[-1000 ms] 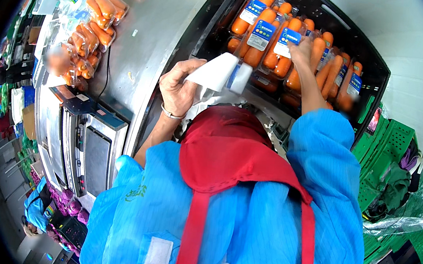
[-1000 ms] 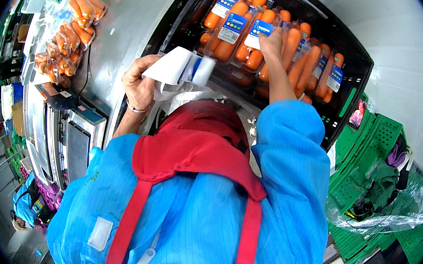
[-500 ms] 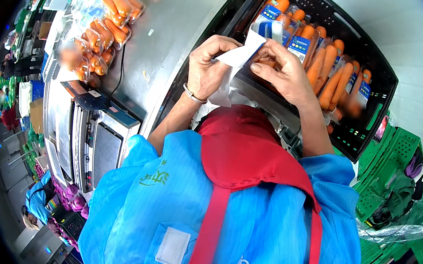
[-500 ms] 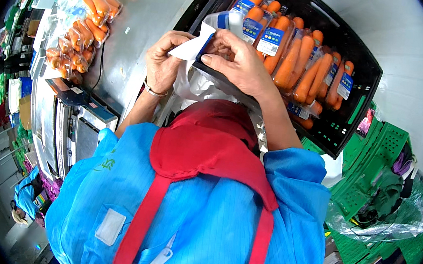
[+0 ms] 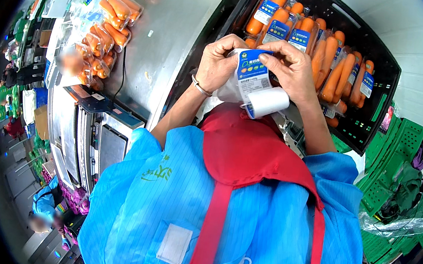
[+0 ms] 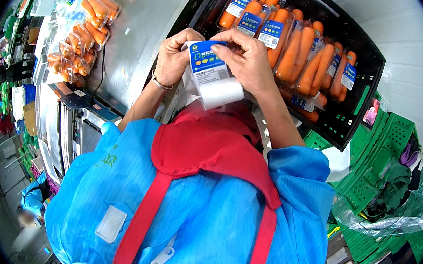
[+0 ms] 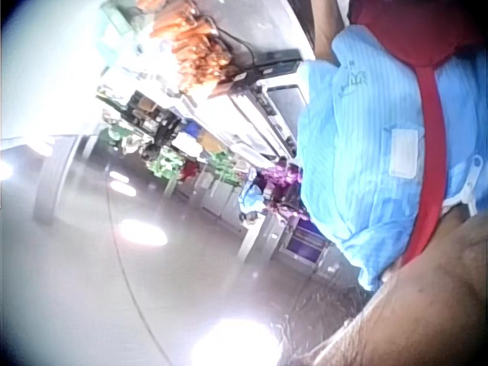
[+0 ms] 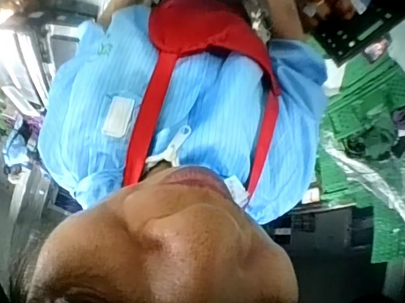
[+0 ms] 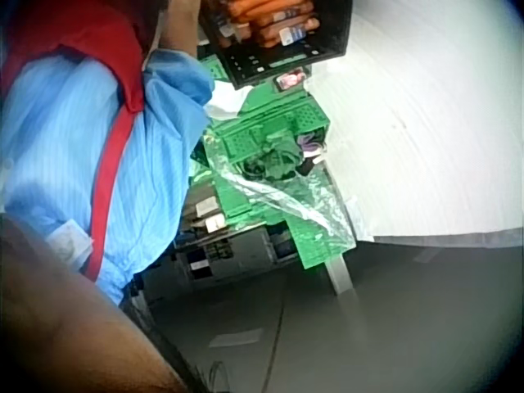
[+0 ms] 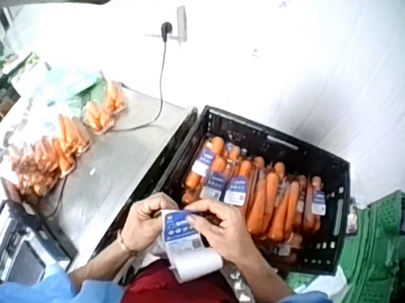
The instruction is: The person applies adhesive labels to pre-packaged bags of carrots. They peel labels from a sheet and affix them to the plastic packaging, then place the labeled bags into a black crate. The person repeats this process for multiple bags throughout the clip.
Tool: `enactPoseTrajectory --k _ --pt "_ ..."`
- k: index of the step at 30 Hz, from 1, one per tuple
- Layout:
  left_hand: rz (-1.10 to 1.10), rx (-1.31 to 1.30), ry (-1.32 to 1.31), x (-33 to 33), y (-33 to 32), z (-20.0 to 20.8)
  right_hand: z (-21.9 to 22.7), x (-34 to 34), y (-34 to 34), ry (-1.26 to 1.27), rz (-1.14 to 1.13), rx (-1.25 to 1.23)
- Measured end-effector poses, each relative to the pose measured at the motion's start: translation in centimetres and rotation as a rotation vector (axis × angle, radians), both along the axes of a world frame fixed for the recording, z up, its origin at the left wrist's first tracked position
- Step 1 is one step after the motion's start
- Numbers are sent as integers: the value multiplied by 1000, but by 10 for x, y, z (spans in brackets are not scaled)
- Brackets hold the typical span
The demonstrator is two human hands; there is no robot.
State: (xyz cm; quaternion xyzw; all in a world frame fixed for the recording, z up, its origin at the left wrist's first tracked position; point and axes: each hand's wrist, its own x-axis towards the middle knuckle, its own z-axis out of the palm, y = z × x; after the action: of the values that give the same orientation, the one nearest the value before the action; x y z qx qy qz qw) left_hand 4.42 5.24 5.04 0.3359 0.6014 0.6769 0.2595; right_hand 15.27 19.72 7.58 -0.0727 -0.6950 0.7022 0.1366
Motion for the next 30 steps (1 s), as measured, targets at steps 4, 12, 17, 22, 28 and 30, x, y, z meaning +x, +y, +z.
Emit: enactPoseTrajectory --k 4,12,17,22,28,30 --pt "59 -95 232 4 -1 7 10 13 11 352 -307 118" --pt "126 8 315 21 -9 4 -66 80 169 -191 -786 26" --pt "104 -61 559 16 -10 21 -126 79 170 -434 -469 -7" --pt "174 -66 557 17 -11 20 -150 75 180 -506 -332 51" --pt "282 -105 326 28 -9 19 -186 66 176 -515 -420 457" --pt "217 -68 442 24 -2 25 -179 60 159 -527 -569 697"
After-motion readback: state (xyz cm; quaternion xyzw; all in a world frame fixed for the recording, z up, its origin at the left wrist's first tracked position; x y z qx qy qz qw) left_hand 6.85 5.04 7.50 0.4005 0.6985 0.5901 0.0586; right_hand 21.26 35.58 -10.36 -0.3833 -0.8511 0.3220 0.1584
